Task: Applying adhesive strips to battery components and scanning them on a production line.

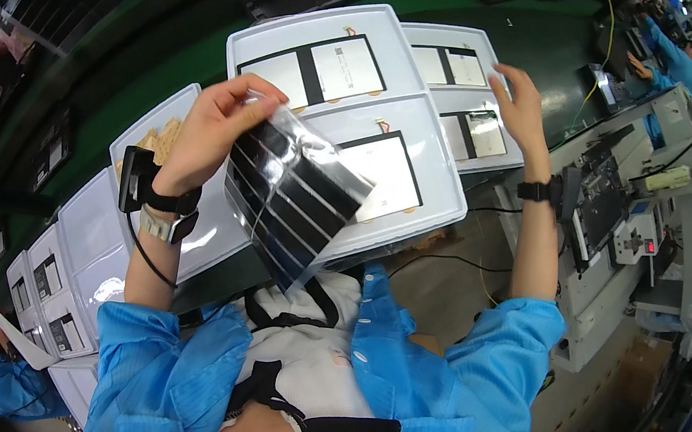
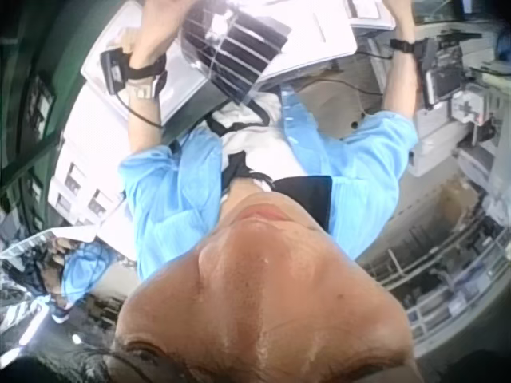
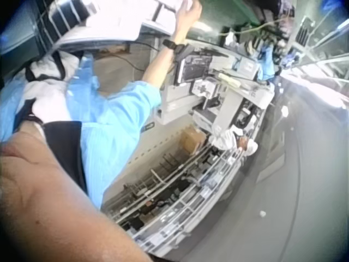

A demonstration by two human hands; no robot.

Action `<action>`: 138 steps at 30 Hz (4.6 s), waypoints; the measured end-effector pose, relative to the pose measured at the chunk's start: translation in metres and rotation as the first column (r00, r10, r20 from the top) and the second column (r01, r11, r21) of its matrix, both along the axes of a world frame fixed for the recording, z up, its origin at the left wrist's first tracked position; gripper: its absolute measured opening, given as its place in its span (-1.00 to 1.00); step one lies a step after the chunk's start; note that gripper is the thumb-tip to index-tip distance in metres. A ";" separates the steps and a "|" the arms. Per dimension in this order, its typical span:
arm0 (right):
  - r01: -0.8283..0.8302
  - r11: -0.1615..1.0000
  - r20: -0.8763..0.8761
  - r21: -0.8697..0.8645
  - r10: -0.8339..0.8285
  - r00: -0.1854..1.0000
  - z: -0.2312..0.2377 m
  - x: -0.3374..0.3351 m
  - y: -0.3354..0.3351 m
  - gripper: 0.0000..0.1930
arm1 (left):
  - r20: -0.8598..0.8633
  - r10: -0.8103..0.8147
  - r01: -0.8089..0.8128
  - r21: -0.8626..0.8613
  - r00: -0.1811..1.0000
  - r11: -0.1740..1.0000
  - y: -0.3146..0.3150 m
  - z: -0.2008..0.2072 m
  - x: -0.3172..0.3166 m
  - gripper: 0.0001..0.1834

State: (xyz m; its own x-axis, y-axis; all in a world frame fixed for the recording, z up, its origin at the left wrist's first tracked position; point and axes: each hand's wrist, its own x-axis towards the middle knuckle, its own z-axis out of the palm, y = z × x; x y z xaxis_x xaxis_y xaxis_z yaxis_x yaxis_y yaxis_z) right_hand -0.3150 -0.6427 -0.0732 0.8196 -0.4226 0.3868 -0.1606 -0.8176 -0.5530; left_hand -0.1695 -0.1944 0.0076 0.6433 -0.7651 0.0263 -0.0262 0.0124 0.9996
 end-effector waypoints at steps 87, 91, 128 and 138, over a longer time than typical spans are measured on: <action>-0.340 0.910 -0.155 0.235 0.381 0.912 0.078 0.155 0.132 -0.54 | 0.887 -0.211 -0.355 0.369 0.411 0.859 -0.066 -0.018 0.043 -0.38; -0.274 0.962 -0.239 0.001 0.267 0.934 0.090 0.150 0.123 -0.61 | 0.868 -0.195 -0.349 0.377 0.458 0.858 -0.065 -0.016 0.041 -0.43; -0.577 0.732 0.442 0.362 0.410 0.798 0.135 0.029 0.238 -0.70 | 0.392 0.199 -0.213 -0.009 0.898 0.977 0.017 0.010 -0.032 -0.46; -0.284 0.758 -0.218 0.586 0.486 0.847 0.098 -0.002 0.169 -0.58 | 0.443 -0.134 0.028 0.238 0.886 0.971 0.034 0.043 -0.054 -0.83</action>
